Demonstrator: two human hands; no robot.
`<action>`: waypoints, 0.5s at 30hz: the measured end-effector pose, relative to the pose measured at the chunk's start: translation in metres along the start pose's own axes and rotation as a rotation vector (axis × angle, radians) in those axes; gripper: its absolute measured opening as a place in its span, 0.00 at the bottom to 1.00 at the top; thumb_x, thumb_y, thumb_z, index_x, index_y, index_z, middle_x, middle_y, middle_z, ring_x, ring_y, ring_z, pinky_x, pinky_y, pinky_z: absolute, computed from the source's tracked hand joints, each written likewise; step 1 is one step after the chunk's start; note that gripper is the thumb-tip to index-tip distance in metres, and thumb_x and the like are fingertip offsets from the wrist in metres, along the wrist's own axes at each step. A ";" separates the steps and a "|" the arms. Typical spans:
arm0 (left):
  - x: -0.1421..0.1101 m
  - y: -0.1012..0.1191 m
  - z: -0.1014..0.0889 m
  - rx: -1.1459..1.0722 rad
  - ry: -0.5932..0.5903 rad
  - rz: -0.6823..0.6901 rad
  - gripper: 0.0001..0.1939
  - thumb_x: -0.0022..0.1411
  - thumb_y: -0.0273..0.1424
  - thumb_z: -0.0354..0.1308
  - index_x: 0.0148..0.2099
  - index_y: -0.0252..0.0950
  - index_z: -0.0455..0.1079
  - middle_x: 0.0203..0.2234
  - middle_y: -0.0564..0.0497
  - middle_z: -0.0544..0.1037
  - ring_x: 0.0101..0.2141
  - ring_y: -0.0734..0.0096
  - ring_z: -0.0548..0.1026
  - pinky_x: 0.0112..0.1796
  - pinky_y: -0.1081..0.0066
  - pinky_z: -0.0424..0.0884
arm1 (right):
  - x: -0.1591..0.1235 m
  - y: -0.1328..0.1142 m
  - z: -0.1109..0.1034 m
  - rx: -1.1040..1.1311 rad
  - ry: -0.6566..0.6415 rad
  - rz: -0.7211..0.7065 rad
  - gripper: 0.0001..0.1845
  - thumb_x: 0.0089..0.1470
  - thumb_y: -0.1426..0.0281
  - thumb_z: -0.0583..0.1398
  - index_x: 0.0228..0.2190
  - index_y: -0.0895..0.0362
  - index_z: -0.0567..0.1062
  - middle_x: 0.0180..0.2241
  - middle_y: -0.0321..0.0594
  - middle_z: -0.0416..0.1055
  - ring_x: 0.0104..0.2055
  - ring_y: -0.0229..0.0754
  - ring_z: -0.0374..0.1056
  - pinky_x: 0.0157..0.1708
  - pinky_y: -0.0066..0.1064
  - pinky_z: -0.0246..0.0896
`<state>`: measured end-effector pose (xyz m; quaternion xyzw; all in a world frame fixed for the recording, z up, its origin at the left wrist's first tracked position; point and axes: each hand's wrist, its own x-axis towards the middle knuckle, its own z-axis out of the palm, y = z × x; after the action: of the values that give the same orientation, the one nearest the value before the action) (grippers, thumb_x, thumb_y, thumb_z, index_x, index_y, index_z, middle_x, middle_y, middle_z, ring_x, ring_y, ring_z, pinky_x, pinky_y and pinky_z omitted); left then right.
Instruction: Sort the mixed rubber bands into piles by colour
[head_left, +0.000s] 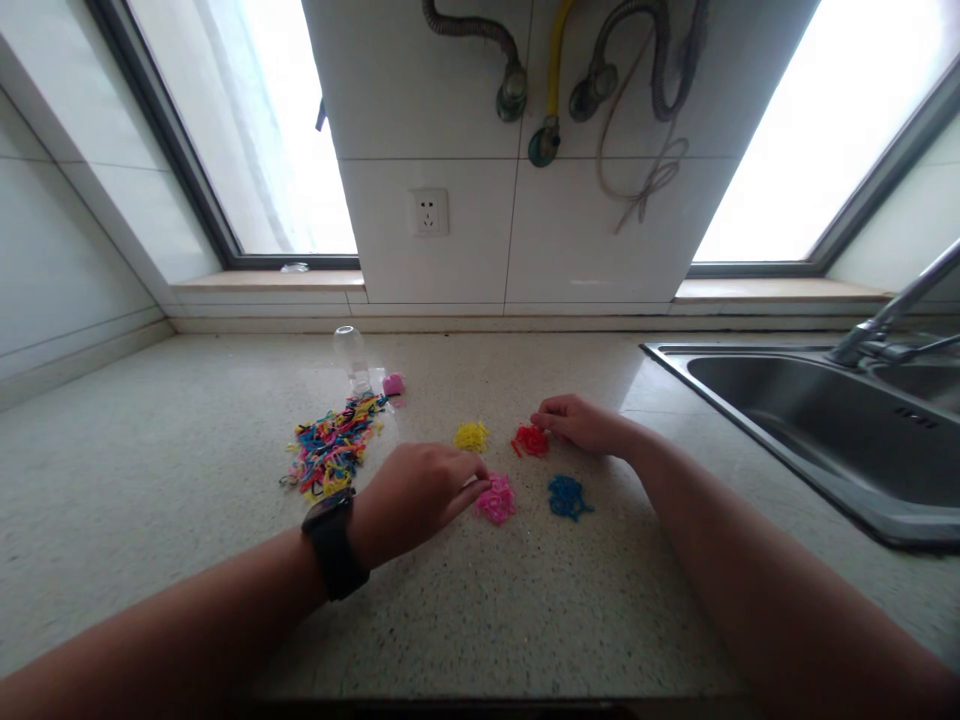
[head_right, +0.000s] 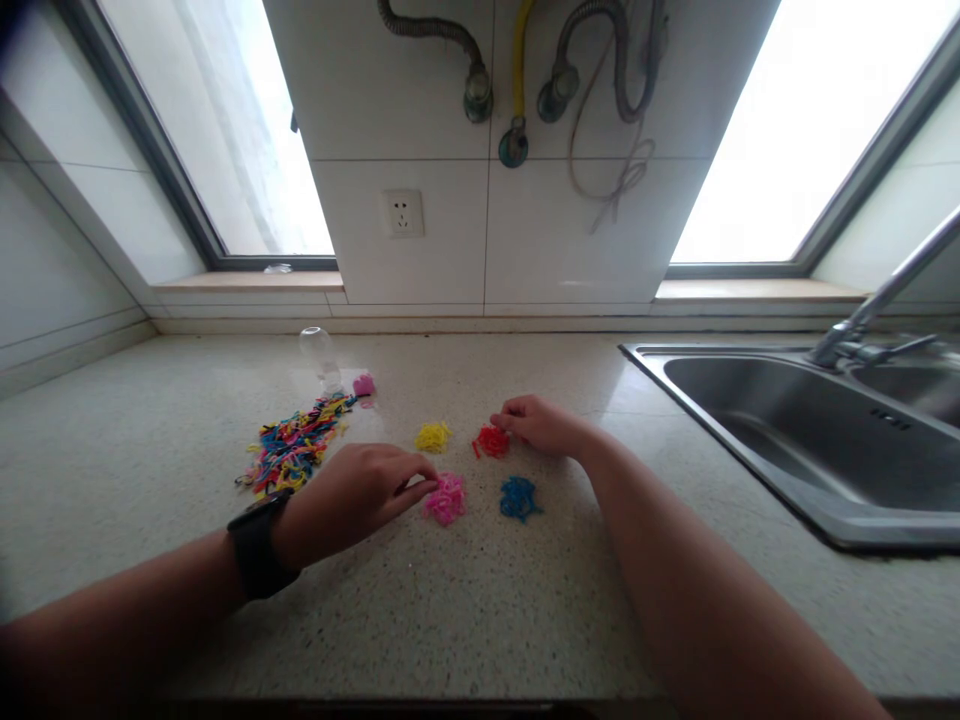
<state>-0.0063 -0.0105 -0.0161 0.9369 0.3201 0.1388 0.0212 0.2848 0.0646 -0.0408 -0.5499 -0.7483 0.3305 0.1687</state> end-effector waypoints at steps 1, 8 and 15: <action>0.000 -0.002 0.002 0.040 -0.005 0.006 0.14 0.72 0.37 0.48 0.43 0.38 0.73 0.32 0.51 0.79 0.33 0.69 0.77 0.33 0.69 0.65 | 0.000 0.001 0.000 -0.002 0.002 -0.002 0.25 0.56 0.48 0.55 0.27 0.57 0.70 0.19 0.31 0.58 0.20 0.33 0.50 0.20 0.28 0.44; 0.002 -0.007 0.008 0.167 -0.038 0.061 0.13 0.71 0.33 0.49 0.36 0.35 0.71 0.27 0.49 0.77 0.29 0.66 0.75 0.28 0.68 0.64 | 0.001 0.005 0.001 -0.001 0.000 -0.012 0.26 0.56 0.47 0.54 0.28 0.57 0.71 0.19 0.30 0.59 0.20 0.33 0.50 0.20 0.28 0.44; 0.001 -0.007 0.009 0.193 -0.039 0.108 0.12 0.69 0.34 0.50 0.34 0.36 0.69 0.26 0.51 0.76 0.27 0.68 0.73 0.27 0.68 0.62 | 0.002 0.004 0.001 -0.004 0.003 -0.012 0.25 0.56 0.48 0.54 0.28 0.57 0.70 0.18 0.30 0.58 0.20 0.33 0.50 0.21 0.28 0.45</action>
<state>-0.0071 -0.0044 -0.0256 0.9531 0.2804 0.0898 -0.0704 0.2861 0.0666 -0.0443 -0.5462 -0.7519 0.3272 0.1709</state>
